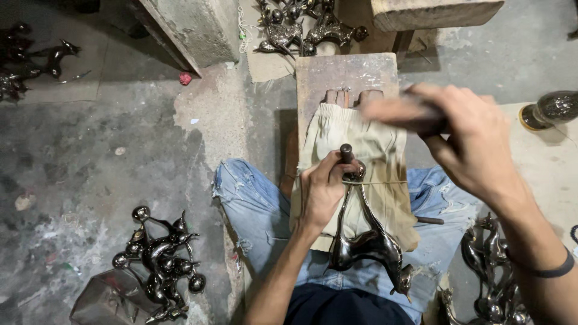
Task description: The person holds a metal rod against a metal object clamped in a vise and repeatedly strikes it with a wooden mallet to shape the metal. The person adjusts the rod's position and continues hammering throughout the clip.
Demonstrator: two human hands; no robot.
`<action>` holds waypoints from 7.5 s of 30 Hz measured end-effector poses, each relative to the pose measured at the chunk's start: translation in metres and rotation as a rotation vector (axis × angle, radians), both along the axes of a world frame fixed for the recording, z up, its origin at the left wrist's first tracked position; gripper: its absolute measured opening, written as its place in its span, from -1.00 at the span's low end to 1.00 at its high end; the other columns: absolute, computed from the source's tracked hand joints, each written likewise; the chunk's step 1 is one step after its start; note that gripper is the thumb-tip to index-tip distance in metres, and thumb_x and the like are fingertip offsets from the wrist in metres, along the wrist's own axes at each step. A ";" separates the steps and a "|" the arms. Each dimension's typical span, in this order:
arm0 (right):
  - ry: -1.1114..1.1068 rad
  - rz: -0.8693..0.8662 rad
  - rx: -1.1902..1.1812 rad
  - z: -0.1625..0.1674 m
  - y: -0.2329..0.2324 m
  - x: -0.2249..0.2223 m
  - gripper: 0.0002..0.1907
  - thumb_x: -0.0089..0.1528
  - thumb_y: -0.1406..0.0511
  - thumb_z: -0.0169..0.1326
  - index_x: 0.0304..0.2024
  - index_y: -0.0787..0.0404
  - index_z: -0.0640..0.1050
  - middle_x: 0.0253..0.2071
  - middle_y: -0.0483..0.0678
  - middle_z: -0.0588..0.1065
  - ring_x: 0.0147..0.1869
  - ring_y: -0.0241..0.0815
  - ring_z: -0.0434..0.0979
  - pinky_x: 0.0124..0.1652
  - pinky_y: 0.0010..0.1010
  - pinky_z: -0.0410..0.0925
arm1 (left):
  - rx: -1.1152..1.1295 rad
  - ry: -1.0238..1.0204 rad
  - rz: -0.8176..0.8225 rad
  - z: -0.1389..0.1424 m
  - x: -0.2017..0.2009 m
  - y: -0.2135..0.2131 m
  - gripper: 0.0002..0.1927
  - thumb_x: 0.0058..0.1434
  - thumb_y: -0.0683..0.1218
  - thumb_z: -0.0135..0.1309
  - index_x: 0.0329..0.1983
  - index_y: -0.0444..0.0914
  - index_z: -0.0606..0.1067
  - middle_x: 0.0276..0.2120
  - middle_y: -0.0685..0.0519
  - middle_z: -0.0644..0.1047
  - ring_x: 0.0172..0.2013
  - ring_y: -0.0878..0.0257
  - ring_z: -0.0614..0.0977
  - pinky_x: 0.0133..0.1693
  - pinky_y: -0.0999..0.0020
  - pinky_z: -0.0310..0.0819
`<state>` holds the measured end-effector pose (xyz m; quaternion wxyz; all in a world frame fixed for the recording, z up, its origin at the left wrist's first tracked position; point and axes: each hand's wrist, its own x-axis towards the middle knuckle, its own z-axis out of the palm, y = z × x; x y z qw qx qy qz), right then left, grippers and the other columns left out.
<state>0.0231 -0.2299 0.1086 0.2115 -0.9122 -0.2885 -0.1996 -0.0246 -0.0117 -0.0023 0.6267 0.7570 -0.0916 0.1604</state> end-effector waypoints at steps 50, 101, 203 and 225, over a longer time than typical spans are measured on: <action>0.229 -0.694 0.880 -0.212 -0.101 -0.068 -0.76 0.43 0.48 0.26 0.03 0.40 0.45 -0.11 -0.07 0.49 -0.07 -0.32 0.48 0.02 -0.49 0.37 | -0.069 0.474 -0.109 0.040 0.021 0.007 -0.76 0.24 -0.17 0.22 -0.09 -0.37 0.48 -0.27 -0.05 0.69 -0.27 0.27 0.74 -0.27 0.45 0.65; 0.575 -0.327 -0.025 -0.048 -0.057 0.019 -0.29 0.19 0.07 0.29 0.35 -0.16 0.31 -0.15 0.09 0.59 -0.21 0.12 0.63 -0.21 -0.11 0.44 | 0.224 0.483 -0.681 0.031 0.091 0.007 -0.58 0.20 -0.22 0.12 0.15 -0.33 0.47 -0.44 -0.09 0.68 -0.43 0.26 0.74 -0.33 0.36 0.59; 0.113 0.102 -0.265 0.017 -0.005 0.062 -0.35 0.27 0.16 0.09 0.39 0.02 0.23 -0.12 0.11 0.60 -0.25 0.02 0.66 -0.20 -0.11 0.53 | -0.019 0.250 -0.161 0.013 0.020 0.009 -0.92 0.43 -0.20 0.01 -0.18 -0.31 0.49 -0.34 -0.02 0.70 -0.29 0.28 0.78 -0.23 0.44 0.74; 0.088 0.089 -0.422 0.055 0.031 0.060 -0.19 0.22 0.15 0.18 0.50 0.03 0.23 -0.22 0.01 0.59 -0.28 -0.01 0.62 -0.33 -0.19 0.45 | -0.278 0.195 0.083 -0.003 -0.004 -0.006 -0.93 0.36 -0.25 0.08 -0.14 -0.38 0.47 -0.28 -0.06 0.68 -0.22 0.26 0.74 -0.16 0.43 0.67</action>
